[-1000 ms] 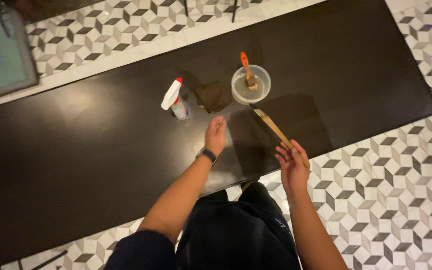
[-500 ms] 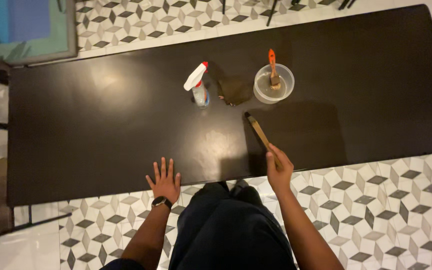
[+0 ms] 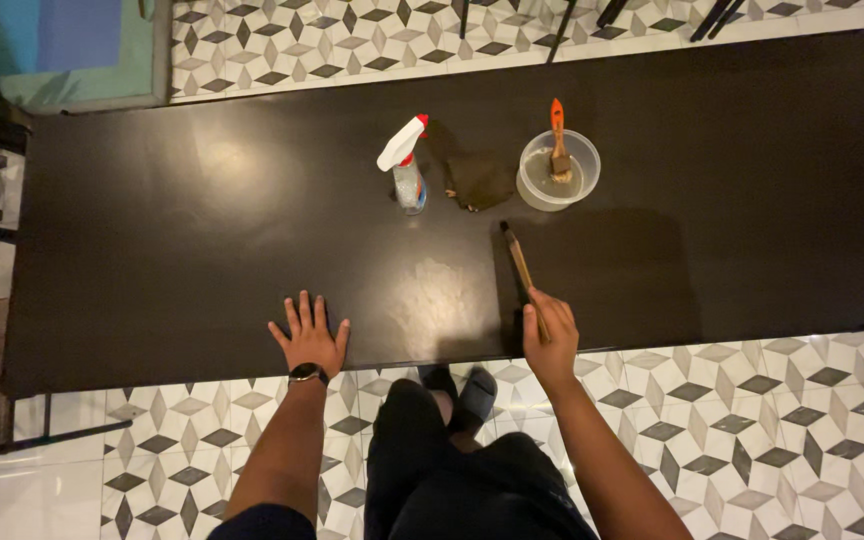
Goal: The person cleans a dark tabletop using a spray bottle, a paintbrush, and a cloth. They spray liquid onto the surface, scrub with the brush, and wipe with the cloth, repeating these steps across the table.
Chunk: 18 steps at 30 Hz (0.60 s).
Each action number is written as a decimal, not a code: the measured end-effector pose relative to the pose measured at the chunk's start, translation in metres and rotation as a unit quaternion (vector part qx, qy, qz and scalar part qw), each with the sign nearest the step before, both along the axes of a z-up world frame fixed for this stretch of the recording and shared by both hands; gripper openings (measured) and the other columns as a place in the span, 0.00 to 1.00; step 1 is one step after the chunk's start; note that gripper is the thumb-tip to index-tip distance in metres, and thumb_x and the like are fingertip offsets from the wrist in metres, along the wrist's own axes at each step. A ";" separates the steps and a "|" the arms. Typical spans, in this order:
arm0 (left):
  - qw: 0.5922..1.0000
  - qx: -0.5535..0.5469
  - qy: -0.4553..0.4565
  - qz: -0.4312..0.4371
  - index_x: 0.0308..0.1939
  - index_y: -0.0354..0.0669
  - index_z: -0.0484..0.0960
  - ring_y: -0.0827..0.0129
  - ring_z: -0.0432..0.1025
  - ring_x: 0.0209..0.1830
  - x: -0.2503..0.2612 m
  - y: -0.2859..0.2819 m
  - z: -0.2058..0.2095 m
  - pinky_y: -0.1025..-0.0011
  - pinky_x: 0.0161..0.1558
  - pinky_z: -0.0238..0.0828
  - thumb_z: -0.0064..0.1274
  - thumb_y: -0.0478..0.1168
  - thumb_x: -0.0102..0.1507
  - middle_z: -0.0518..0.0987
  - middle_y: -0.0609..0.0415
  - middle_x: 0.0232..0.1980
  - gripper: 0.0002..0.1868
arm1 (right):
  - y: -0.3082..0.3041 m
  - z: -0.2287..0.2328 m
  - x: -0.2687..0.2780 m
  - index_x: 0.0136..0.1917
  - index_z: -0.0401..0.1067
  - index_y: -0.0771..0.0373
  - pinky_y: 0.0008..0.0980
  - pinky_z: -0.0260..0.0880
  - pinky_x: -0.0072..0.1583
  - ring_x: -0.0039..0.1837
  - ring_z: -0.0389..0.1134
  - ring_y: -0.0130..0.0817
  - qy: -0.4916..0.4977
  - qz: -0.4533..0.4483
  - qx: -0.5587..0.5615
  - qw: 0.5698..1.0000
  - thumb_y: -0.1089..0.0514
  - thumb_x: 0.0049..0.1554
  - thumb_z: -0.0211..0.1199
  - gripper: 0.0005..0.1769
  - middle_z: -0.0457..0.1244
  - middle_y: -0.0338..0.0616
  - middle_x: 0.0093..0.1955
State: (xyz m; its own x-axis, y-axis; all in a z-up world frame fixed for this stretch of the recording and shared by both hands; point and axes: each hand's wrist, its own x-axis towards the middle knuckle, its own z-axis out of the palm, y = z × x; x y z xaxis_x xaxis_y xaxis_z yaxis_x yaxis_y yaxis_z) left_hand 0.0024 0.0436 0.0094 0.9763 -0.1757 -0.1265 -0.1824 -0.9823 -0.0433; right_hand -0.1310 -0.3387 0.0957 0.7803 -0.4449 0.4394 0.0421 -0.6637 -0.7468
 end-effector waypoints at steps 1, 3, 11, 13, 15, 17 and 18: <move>1.000 -0.012 -0.005 -0.002 0.77 0.48 0.58 0.50 0.35 0.83 0.003 0.002 -0.002 0.32 0.72 0.27 0.34 0.67 0.67 0.46 0.49 0.83 0.41 | 0.001 0.002 0.002 0.60 0.75 0.69 0.41 0.70 0.60 0.58 0.70 0.50 -0.001 0.004 -0.006 1.000 0.67 0.60 0.62 0.14 0.70 0.54 0.56; 0.999 -0.034 -0.006 -0.004 0.77 0.45 0.59 0.51 0.36 0.84 -0.001 0.004 -0.003 0.34 0.74 0.27 0.35 0.67 0.68 0.47 0.49 0.84 0.41 | 0.003 0.002 -0.001 0.60 0.75 0.69 0.42 0.70 0.61 0.58 0.70 0.51 0.005 0.013 -0.015 1.000 0.67 0.61 0.62 0.14 0.70 0.54 0.56; 0.996 -0.074 0.028 0.028 0.76 0.49 0.61 0.57 0.37 0.84 0.001 0.002 0.011 0.39 0.76 0.28 0.38 0.67 0.65 0.48 0.53 0.83 0.41 | 0.018 -0.003 0.004 0.60 0.75 0.69 0.41 0.70 0.62 0.59 0.70 0.51 0.002 -0.004 -0.044 0.999 0.68 0.60 0.63 0.14 0.70 0.54 0.58; 0.997 -0.069 0.031 0.028 0.76 0.49 0.60 0.57 0.37 0.84 0.001 0.003 0.012 0.39 0.75 0.28 0.39 0.67 0.65 0.48 0.53 0.83 0.41 | 0.020 -0.004 0.005 0.60 0.75 0.68 0.42 0.69 0.62 0.59 0.70 0.51 0.003 -0.008 -0.062 0.998 0.68 0.60 0.63 0.15 0.70 0.54 0.58; 0.997 -0.073 0.024 0.023 0.76 0.49 0.60 0.57 0.37 0.84 0.002 0.002 0.012 0.38 0.75 0.28 0.39 0.66 0.65 0.48 0.53 0.83 0.41 | 0.021 -0.005 0.009 0.60 0.75 0.68 0.42 0.69 0.62 0.59 0.70 0.51 0.010 -0.012 -0.081 0.997 0.68 0.59 0.63 0.15 0.70 0.54 0.57; 0.997 -0.077 0.022 0.024 0.76 0.49 0.60 0.57 0.37 0.84 0.002 0.001 0.011 0.38 0.75 0.29 0.40 0.66 0.65 0.48 0.53 0.83 0.41 | 0.024 -0.008 0.013 0.60 0.74 0.68 0.42 0.70 0.62 0.58 0.70 0.50 0.007 -0.013 -0.094 0.995 0.69 0.59 0.64 0.15 0.70 0.53 0.57; 0.996 -0.078 0.022 0.026 0.76 0.49 0.60 0.57 0.37 0.84 0.001 0.002 0.012 0.39 0.75 0.29 0.40 0.66 0.65 0.48 0.53 0.83 0.41 | 0.026 -0.009 0.013 0.59 0.74 0.67 0.42 0.70 0.61 0.58 0.70 0.49 0.008 -0.012 -0.100 0.995 0.69 0.58 0.64 0.15 0.70 0.52 0.57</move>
